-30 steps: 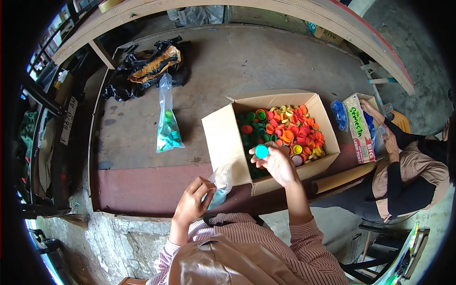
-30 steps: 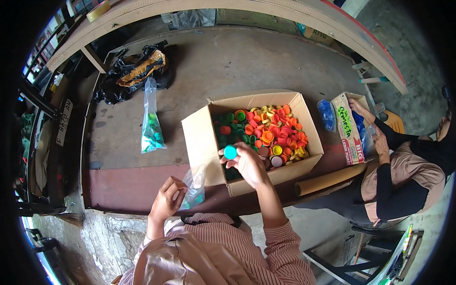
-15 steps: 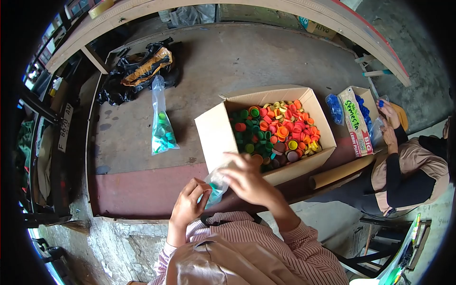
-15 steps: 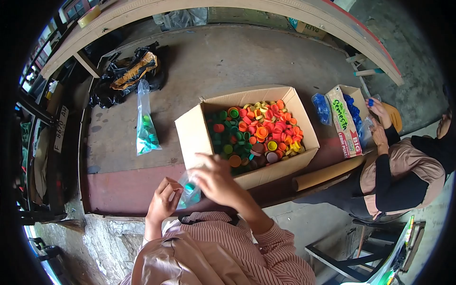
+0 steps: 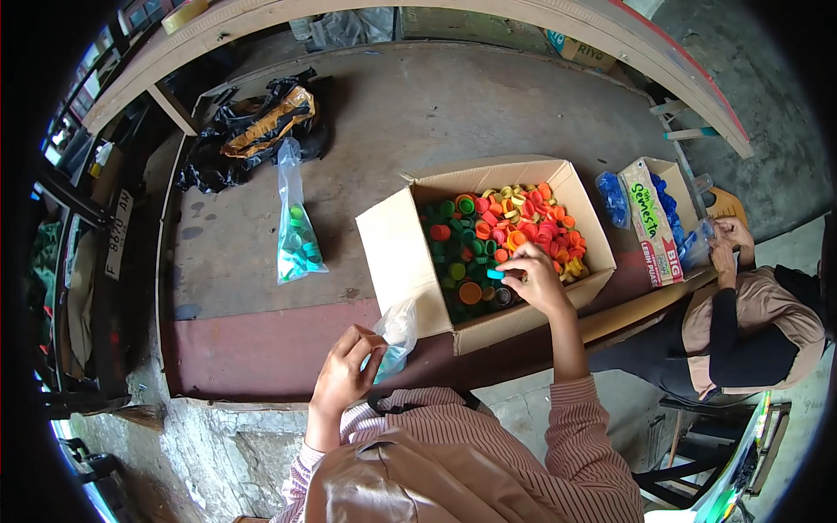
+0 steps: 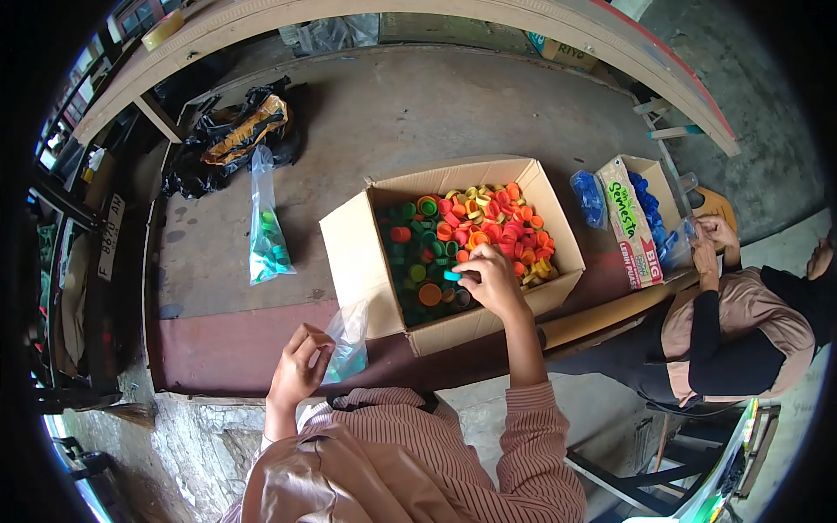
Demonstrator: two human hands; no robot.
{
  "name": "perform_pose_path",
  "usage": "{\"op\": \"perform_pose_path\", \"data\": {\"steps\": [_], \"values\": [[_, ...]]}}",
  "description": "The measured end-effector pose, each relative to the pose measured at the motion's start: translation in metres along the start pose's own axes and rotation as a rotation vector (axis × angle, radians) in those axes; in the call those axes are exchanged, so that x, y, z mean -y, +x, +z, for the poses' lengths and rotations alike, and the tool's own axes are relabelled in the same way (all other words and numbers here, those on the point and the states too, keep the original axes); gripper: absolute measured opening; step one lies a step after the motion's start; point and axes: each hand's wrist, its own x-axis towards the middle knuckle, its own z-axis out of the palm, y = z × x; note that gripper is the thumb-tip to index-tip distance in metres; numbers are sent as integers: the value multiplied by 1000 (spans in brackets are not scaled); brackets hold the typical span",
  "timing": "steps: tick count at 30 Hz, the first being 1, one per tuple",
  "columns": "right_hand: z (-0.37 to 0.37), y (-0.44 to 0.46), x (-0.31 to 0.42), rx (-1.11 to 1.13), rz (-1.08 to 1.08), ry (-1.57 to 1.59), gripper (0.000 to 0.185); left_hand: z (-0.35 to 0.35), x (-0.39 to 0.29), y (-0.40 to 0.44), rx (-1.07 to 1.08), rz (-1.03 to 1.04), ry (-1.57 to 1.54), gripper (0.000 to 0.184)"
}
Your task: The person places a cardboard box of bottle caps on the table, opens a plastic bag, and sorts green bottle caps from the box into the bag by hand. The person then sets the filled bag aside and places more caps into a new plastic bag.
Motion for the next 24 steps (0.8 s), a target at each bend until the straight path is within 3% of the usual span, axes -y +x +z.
{"op": "perform_pose_path", "data": {"steps": [1,3,5,8,11,15,17,19,21,23,24], "values": [[-1,-2,8,-1,-2,-1,22,0,0,0,-1,3,0,11],[-5,-8,38,-298,-134,2,21,0,0,1,2,1,-5,12],[-10,-16,63,-362,-297,-200,25,-1,-1,0,12,-9,-8,13],[-9,-23,89,-404,-394,-227,36,0,-2,-1,16,-8,-9,14],[1,-18,115,-387,-336,57,28,0,-3,1,19,-7,-15,14],[37,-6,138,-8,-304,195,22,0,-3,2,4,12,8,10],[53,-7,141,125,-314,103,22,0,-3,2,9,15,16,11],[45,4,138,0,-355,285,18,-2,-3,2,0,4,20,11],[30,12,110,-79,-147,256,14,-2,-1,1,-8,11,19,12],[16,20,55,-59,80,64,12,-2,0,0,-12,18,16,12],[11,24,24,9,94,-152,13,-3,0,0,-2,11,12,13]]}}
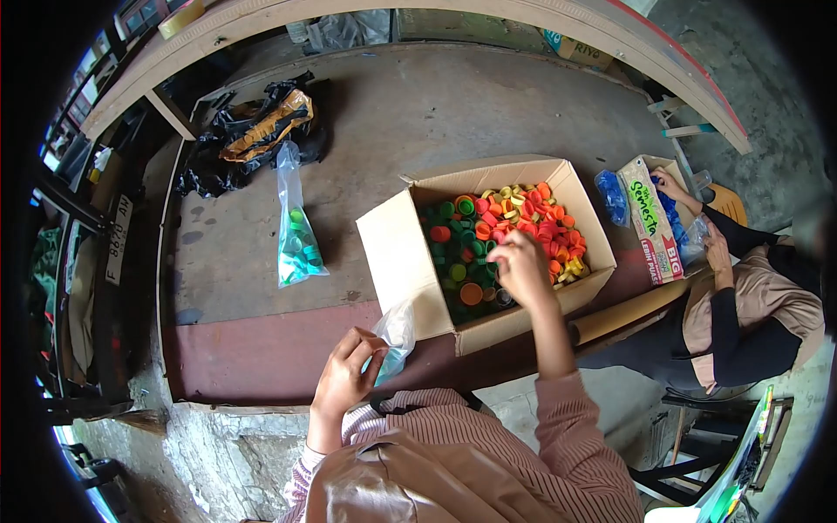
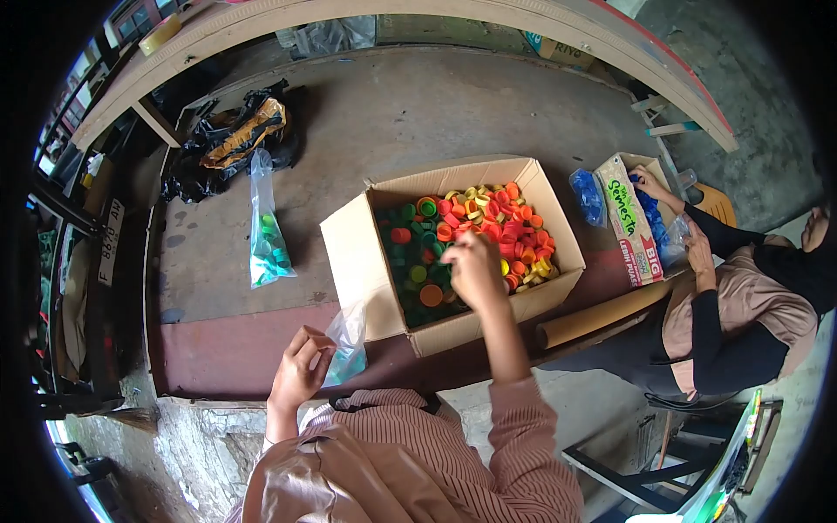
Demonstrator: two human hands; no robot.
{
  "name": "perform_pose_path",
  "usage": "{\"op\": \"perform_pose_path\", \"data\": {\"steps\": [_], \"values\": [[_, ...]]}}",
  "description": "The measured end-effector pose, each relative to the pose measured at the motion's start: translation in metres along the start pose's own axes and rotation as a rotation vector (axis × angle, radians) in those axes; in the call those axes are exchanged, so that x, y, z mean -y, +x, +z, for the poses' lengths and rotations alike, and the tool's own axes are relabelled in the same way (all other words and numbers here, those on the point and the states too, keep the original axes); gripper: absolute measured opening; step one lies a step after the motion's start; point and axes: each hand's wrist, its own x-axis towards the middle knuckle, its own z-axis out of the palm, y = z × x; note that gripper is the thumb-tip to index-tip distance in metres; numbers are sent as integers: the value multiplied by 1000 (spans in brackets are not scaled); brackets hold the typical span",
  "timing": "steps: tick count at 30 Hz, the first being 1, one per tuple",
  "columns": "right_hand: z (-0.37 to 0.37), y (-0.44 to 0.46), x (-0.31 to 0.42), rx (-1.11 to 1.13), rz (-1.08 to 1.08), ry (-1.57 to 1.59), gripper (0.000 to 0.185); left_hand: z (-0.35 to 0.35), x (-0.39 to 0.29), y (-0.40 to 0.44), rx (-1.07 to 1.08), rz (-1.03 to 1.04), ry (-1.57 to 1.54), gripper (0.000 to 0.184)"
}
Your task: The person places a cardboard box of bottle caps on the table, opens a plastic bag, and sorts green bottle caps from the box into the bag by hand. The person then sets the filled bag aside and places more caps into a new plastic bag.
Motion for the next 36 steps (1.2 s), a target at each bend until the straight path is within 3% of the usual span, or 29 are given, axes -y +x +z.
{"op": "perform_pose_path", "data": {"steps": [3,5,8,13,16,23,25,26,29,31,33,36], "values": [[6,2,-45,98,120,-444,19,0,-1,2,8,-3,-4,13],[5,5,-48,78,125,-509,20,-1,0,3,9,-8,1,13],[2,8,-49,234,143,-752,31,0,3,2,1,-19,-25,12],[11,5,-61,142,133,-745,31,-3,0,1,18,-85,-28,7],[5,1,-59,140,92,-635,29,-6,-6,3,-36,-149,-8,8],[3,-14,-62,-218,137,-75,23,-9,-8,-2,-120,-218,39,9],[5,-16,-40,-338,221,406,21,-8,-8,-1,-142,-168,40,9],[-2,-18,-4,-341,112,615,21,-8,-9,-1,-150,-160,23,10],[-9,-22,90,-233,-383,509,23,-4,-8,-1,-161,-131,46,10],[9,-31,123,-85,-368,428,25,-3,-8,-2,-147,-120,31,10],[29,-39,128,-17,-493,136,27,-3,-9,-3,-137,-105,19,11],[29,-38,118,-23,-430,146,20,-6,-10,-5,-123,-173,18,13]]}}
